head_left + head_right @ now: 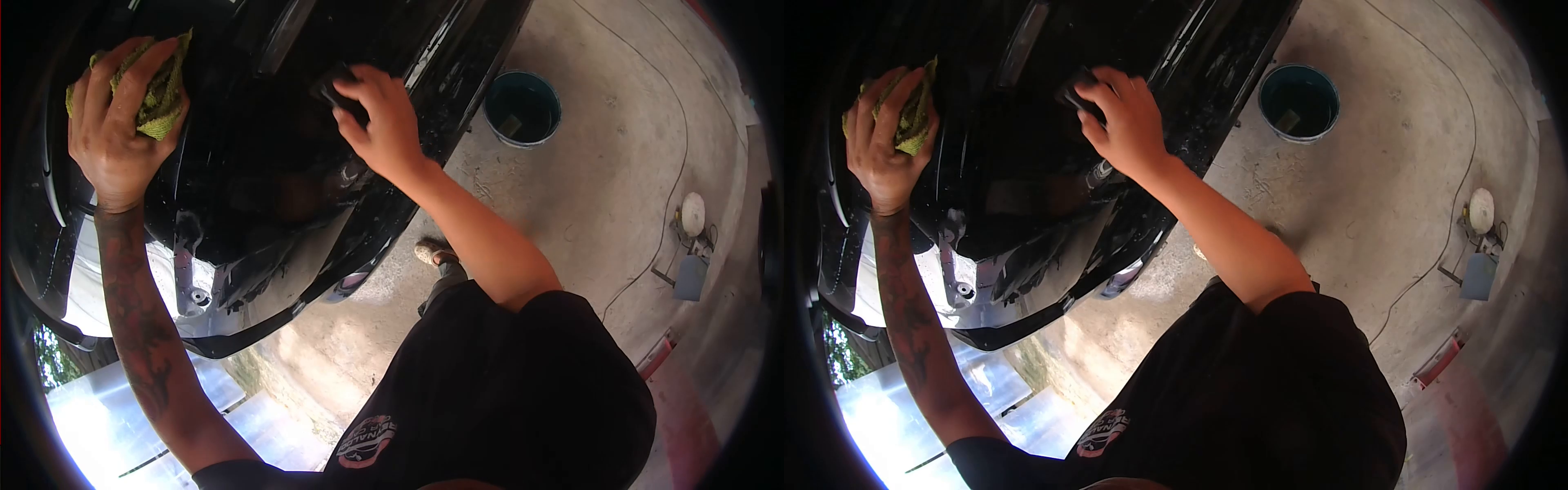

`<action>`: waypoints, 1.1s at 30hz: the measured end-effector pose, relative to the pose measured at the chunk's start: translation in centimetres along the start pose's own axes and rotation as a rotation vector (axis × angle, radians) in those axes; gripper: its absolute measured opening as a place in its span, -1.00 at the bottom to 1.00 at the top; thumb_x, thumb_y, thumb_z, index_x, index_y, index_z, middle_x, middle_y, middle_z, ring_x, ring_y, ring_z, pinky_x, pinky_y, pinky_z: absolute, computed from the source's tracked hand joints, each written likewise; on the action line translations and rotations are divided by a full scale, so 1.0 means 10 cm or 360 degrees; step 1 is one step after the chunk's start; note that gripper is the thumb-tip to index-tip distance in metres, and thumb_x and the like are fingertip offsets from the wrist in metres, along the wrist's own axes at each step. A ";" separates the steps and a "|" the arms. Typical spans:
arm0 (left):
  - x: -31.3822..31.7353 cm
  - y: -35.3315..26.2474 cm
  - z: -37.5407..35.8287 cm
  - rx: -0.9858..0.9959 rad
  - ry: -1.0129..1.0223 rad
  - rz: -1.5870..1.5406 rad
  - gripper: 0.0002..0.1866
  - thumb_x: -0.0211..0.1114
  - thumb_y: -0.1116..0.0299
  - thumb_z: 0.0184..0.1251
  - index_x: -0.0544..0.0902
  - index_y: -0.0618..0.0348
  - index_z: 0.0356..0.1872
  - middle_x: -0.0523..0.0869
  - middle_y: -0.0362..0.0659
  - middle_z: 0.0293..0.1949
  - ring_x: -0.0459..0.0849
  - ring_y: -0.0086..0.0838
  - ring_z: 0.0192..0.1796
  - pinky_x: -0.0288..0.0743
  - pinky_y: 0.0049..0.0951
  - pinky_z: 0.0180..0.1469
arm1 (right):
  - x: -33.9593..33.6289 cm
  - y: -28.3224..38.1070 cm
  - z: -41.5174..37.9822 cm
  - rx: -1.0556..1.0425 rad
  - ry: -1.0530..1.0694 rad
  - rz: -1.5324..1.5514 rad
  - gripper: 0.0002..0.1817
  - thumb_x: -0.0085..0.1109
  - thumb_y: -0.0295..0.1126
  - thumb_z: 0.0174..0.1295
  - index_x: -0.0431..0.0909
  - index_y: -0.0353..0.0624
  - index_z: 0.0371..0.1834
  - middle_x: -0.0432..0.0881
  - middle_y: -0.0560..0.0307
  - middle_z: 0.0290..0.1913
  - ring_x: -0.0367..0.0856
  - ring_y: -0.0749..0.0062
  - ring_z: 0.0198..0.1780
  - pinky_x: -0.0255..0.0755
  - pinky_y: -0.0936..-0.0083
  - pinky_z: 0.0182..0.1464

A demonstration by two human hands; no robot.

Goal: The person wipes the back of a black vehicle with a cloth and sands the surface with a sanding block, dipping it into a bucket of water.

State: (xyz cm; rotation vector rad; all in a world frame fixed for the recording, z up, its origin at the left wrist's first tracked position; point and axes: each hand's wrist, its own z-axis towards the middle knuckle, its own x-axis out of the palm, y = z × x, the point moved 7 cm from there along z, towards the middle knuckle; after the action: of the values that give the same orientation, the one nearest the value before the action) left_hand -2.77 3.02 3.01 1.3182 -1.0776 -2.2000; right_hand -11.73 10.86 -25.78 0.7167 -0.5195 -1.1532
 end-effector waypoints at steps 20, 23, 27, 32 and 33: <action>-0.02 -0.03 0.02 -0.0014 -0.0033 -0.0026 -0.42 0.62 0.40 -0.12 0.80 -0.27 0.07 0.76 -0.38 0.05 0.74 -0.25 0.02 0.66 -0.25 0.05 | -0.06 -0.06 -0.22 0.0037 0.0062 -0.0022 -0.62 0.50 -0.42 0.12 0.69 0.04 0.04 0.63 0.20 0.20 0.59 0.13 -0.07 0.58 0.24 0.00; -0.02 -0.04 0.05 0.0013 -0.0032 -0.0027 -0.43 0.62 0.40 -0.12 0.80 -0.27 0.06 0.76 -0.38 0.05 0.74 -0.25 0.02 0.66 -0.26 0.05 | -0.01 -0.02 -0.05 -0.0010 0.0032 -0.0007 -0.61 0.50 -0.42 0.12 0.70 0.06 0.05 0.63 0.20 0.19 0.58 0.14 -0.09 0.58 0.24 -0.01; 0.00 -0.01 -0.01 -0.0016 0.0039 0.0023 -0.44 0.62 0.42 -0.07 0.80 -0.20 0.08 0.77 -0.35 0.09 0.74 -0.24 0.10 0.63 -0.25 0.11 | 0.03 0.05 0.26 -0.0053 -0.0023 0.0007 -0.60 0.51 -0.41 0.12 0.69 0.06 0.06 0.63 0.20 0.19 0.58 0.15 -0.09 0.57 0.24 -0.01; 0.02 -0.01 -0.02 -0.0032 0.0048 0.0040 -0.44 0.62 0.43 -0.04 0.80 -0.17 0.10 0.77 -0.34 0.12 0.74 -0.25 0.13 0.62 -0.24 0.14 | -0.05 -0.06 -0.10 0.0000 0.0069 -0.0038 -0.57 0.51 -0.40 0.12 0.67 0.07 0.08 0.63 0.19 0.21 0.58 0.14 -0.07 0.57 0.22 0.01; 0.02 0.00 -0.03 -0.0038 0.0048 0.0031 -0.44 0.62 0.43 -0.04 0.80 -0.17 0.10 0.77 -0.34 0.12 0.74 -0.25 0.13 0.62 -0.24 0.14 | -0.05 -0.09 -0.15 0.0011 0.0071 -0.0042 -0.57 0.51 -0.40 0.12 0.67 0.07 0.09 0.63 0.19 0.21 0.58 0.13 -0.06 0.57 0.22 0.01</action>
State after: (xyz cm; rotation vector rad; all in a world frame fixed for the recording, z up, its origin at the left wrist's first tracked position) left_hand -2.65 2.75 2.83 1.3208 -1.0460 -2.1653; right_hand -11.36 11.49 -27.45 0.7556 -0.4778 -1.1581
